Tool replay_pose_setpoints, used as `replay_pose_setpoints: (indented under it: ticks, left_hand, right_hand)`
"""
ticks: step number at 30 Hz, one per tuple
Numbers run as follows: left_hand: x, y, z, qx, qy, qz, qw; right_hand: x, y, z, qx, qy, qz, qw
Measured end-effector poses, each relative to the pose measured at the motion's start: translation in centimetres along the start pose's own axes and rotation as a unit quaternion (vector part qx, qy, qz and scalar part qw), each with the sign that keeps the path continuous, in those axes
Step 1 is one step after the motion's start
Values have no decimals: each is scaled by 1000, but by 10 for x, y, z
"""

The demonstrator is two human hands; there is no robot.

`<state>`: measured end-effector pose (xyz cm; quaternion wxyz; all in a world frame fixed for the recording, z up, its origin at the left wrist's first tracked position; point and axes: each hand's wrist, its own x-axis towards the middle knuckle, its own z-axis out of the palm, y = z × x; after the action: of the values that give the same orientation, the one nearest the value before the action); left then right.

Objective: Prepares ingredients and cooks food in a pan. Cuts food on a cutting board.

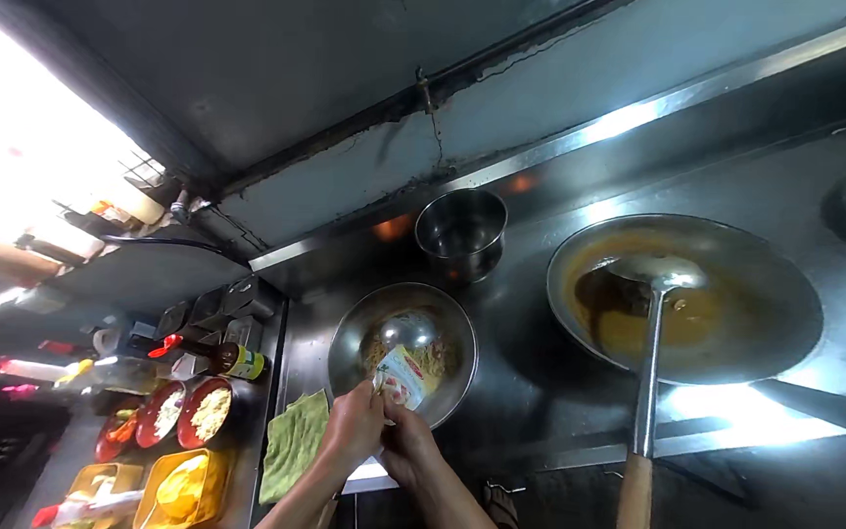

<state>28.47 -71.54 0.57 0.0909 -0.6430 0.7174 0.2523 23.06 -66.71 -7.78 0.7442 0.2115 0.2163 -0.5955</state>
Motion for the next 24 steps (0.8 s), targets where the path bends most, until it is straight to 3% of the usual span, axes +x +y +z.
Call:
replay_pose_setpoints:
  ticks: [5, 14, 20, 24]
  left_hand:
    - [0, 5, -4, 9, -15, 7, 1000]
    - [8, -13, 4, -44, -40, 33, 998]
    - [26, -18, 4, -73, -52, -3, 996]
    - [31, -18, 2, -52, -75, 7, 996]
  right_hand:
    - [6, -14, 4, 52, 14, 37, 998]
    - [20, -32, -4, 64, 67, 4, 996]
    - [15, -16, 2, 73, -66, 74, 992]
    - [18, -17, 4, 67, 2, 69, 995]
